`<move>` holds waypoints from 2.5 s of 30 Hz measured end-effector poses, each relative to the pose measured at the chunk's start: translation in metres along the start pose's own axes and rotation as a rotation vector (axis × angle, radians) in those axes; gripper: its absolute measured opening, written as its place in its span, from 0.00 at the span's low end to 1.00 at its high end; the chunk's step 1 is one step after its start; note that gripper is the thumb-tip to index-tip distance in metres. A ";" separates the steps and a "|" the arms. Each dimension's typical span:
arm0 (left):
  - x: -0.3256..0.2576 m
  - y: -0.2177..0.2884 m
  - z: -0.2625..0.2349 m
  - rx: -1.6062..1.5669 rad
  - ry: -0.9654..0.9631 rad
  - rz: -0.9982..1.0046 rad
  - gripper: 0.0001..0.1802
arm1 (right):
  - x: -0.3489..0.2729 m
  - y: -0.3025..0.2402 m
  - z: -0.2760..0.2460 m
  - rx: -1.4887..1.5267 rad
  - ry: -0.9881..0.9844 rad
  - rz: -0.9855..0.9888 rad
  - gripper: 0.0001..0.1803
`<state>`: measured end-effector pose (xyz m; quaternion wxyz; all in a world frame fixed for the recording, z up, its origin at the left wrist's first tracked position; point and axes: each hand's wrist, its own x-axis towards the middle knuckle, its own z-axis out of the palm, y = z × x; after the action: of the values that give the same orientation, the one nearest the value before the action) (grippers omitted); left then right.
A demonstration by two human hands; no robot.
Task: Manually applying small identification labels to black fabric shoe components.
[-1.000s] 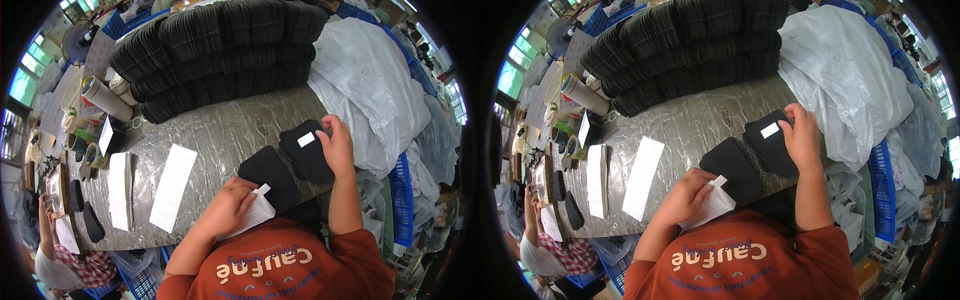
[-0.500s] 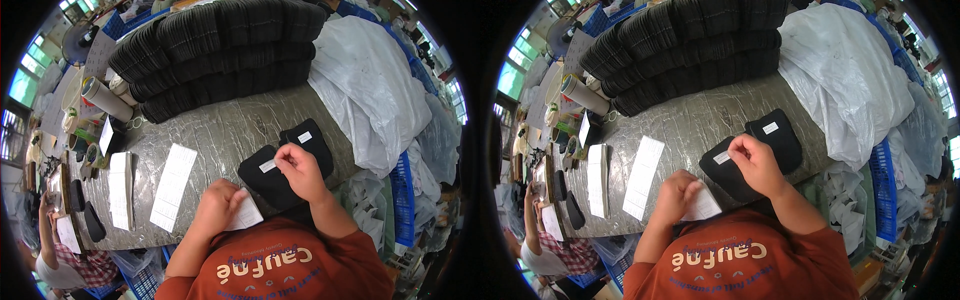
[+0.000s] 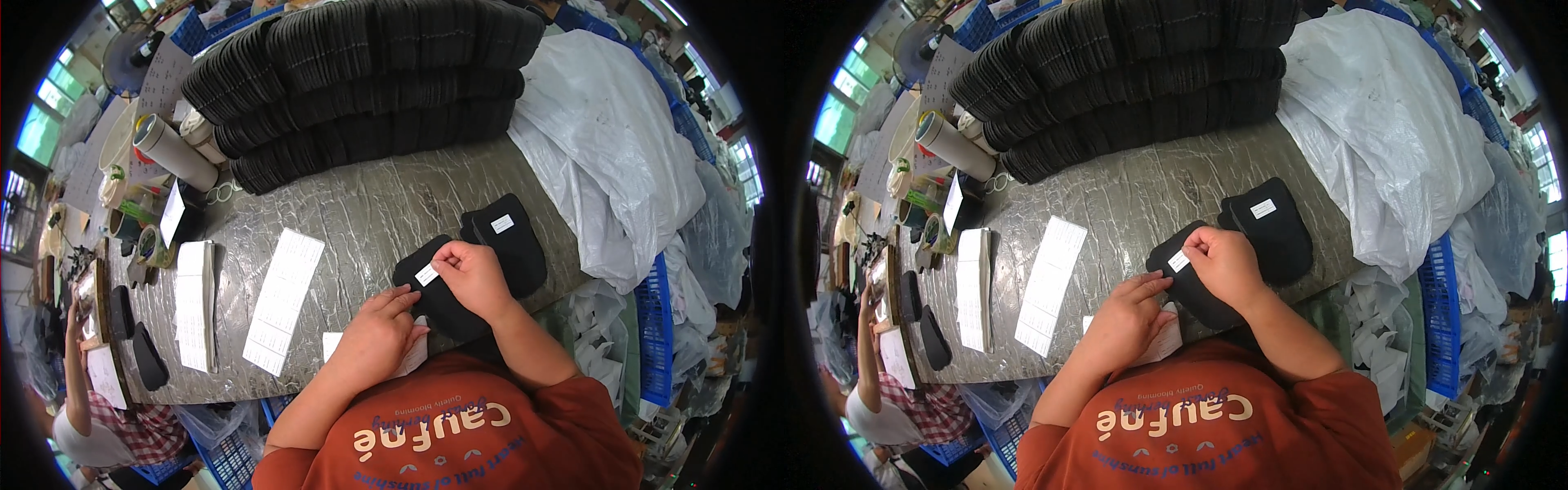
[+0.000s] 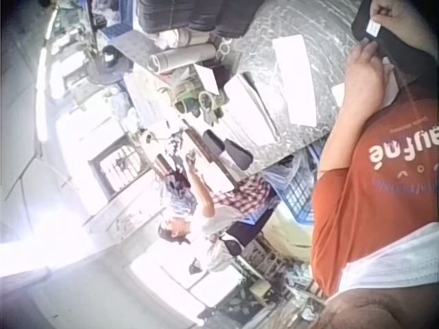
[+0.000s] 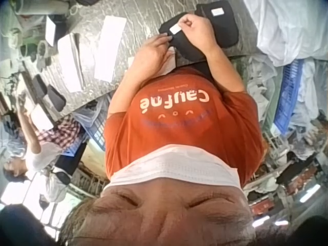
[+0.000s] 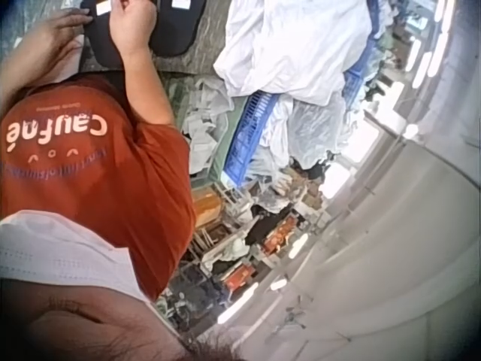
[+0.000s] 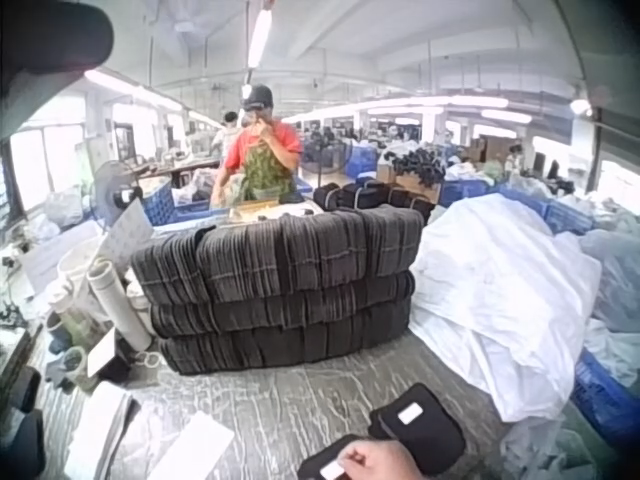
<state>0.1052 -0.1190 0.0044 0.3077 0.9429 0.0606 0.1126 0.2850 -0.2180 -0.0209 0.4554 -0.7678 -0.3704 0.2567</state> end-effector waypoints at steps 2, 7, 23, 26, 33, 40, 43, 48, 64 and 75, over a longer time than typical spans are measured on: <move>0.000 0.000 0.000 -0.001 -0.001 0.008 0.10 | 0.000 -0.003 -0.001 -0.056 0.014 -0.020 0.04; 0.009 0.001 0.003 0.036 0.026 0.032 0.09 | 0.000 0.001 0.000 -0.077 0.047 -0.049 0.05; 0.012 0.000 0.002 0.113 -0.048 0.020 0.09 | 0.001 -0.010 -0.003 -0.399 0.096 0.008 0.18; 0.011 -0.003 0.000 -0.032 -0.064 -0.023 0.09 | -0.001 0.006 0.004 -0.385 0.269 -0.150 0.17; 0.001 -0.007 -0.009 -0.204 -0.139 0.012 0.08 | 0.001 0.015 0.005 -0.339 0.267 -0.134 0.14; 0.002 -0.008 -0.008 -0.278 -0.049 -0.056 0.05 | -0.003 0.013 0.005 -0.396 0.247 -0.152 0.10; 0.002 -0.010 -0.007 -0.278 -0.070 -0.052 0.05 | -0.005 0.011 0.011 -0.410 0.307 -0.271 0.10; 0.002 -0.011 -0.004 -0.236 -0.062 -0.054 0.06 | -0.010 0.015 0.015 -0.355 0.357 -0.330 0.14; 0.000 -0.024 0.007 -0.558 0.042 -0.240 0.07 | -0.008 0.015 0.016 -0.388 0.275 -0.163 0.13; 0.006 -0.025 0.003 -0.773 -0.100 -0.063 0.06 | -0.008 0.014 0.018 -0.481 0.297 -0.284 0.11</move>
<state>0.1108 -0.0991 -0.0117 0.6462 0.7593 0.0276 0.0714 0.2718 -0.2196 -0.0413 0.3411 -0.8232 -0.4535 -0.0193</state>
